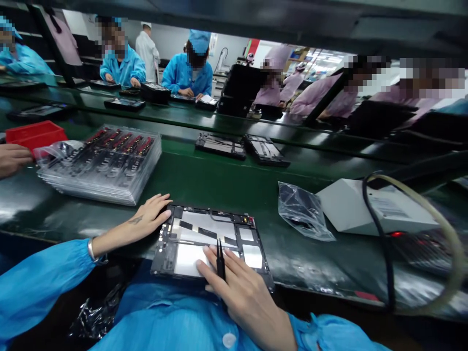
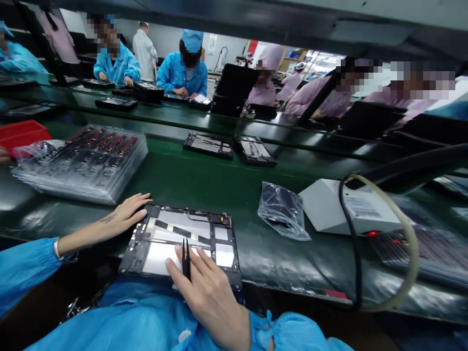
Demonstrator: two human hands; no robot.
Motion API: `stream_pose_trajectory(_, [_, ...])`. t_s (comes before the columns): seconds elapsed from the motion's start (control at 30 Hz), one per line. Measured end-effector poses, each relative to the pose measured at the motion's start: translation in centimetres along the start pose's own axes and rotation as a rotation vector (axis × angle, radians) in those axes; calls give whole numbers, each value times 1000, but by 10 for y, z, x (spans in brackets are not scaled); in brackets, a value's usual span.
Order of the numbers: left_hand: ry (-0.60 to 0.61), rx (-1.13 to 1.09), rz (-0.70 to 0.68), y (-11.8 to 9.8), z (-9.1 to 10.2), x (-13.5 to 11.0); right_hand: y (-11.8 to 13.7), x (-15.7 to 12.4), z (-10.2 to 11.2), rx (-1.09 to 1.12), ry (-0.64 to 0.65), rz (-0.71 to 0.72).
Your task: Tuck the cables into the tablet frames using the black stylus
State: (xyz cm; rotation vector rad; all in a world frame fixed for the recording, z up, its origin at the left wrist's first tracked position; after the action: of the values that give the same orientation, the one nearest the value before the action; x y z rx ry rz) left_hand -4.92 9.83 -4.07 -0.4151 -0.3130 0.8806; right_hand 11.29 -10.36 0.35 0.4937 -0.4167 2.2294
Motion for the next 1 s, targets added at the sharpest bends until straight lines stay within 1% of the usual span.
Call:
stream_pose_trajectory(0.1, [5, -25, 25, 1, -4, 1, -4, -2, -9, 60, -4, -12])
stream_pose_trajectory(0.2, [48, -162, 90, -3, 1, -3, -7, -3, -10, 105, -46, 4])
stream_pose_trajectory(0.27, [121, -386, 141, -12, 3, -10, -7, -3, -5, 121, -92, 18])
stream_pose_trajectory(0.33, [227, -719, 213, -27, -1, -23, -8, -2, 0, 132, -138, 13])
stream_pose_trajectory(0.4, [283, -1012, 300, -43, -5, -37, -12, 0, 6, 148, -179, 5])
stream_pose_trajectory(0.43, [273, -1100, 344, -48, -5, -42, -15, 1, 8, 158, -196, 6])
stream_pose_trajectory(0.5, [188, -1156, 390, -52, 0, -45, -22, -1, 13, 187, -223, 19])
stream_pose_trajectory(0.57, [102, -1134, 383, -56, 12, -36, -36, -8, 22, 225, -273, 34])
stream_pose_trajectory(0.6, [69, -1111, 368, -59, 19, -27, -45, -15, 30, 238, -315, 31])
stream_pose_trajectory(0.67, [7, -1055, 297, -70, 39, 4, -68, -33, 47, 240, -410, -11])
stream_pose_trajectory(0.7, [-17, -1027, 235, -80, 51, 26, -81, -44, 56, 226, -454, -49])
stream_pose_trajectory(0.77, [-41, -987, 61, -110, 72, 83, -109, -68, 68, 188, -510, -156])
stream_pose_trajectory(0.83, [-27, -987, -96, -145, 79, 152, -134, -91, 76, 115, -554, -251])
stream_pose_trajectory(0.87, [-29, -1015, -159, -162, 79, 188, -144, -102, 78, 66, -568, -287])
stream_pose_trajectory(0.9, [-15, -1060, -205, -179, 74, 225, -153, -111, 79, 17, -578, -318])
stream_pose_trajectory(1.0, [-3, -1106, -196, -218, 39, 327, -174, -129, 74, -52, -575, -389])
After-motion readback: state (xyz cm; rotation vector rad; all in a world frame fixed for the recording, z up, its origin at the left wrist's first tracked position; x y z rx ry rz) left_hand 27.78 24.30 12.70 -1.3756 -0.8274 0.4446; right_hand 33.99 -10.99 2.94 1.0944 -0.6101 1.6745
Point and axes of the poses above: each hand's wrist, its own x-axis towards the middle knuckle, its own z-axis out of the back of the hand, y = z × x, the point moved 10 cm from there along x, towards the middle knuckle, and after that the axes turned 7 degrees about y, right-handed, at the moved point
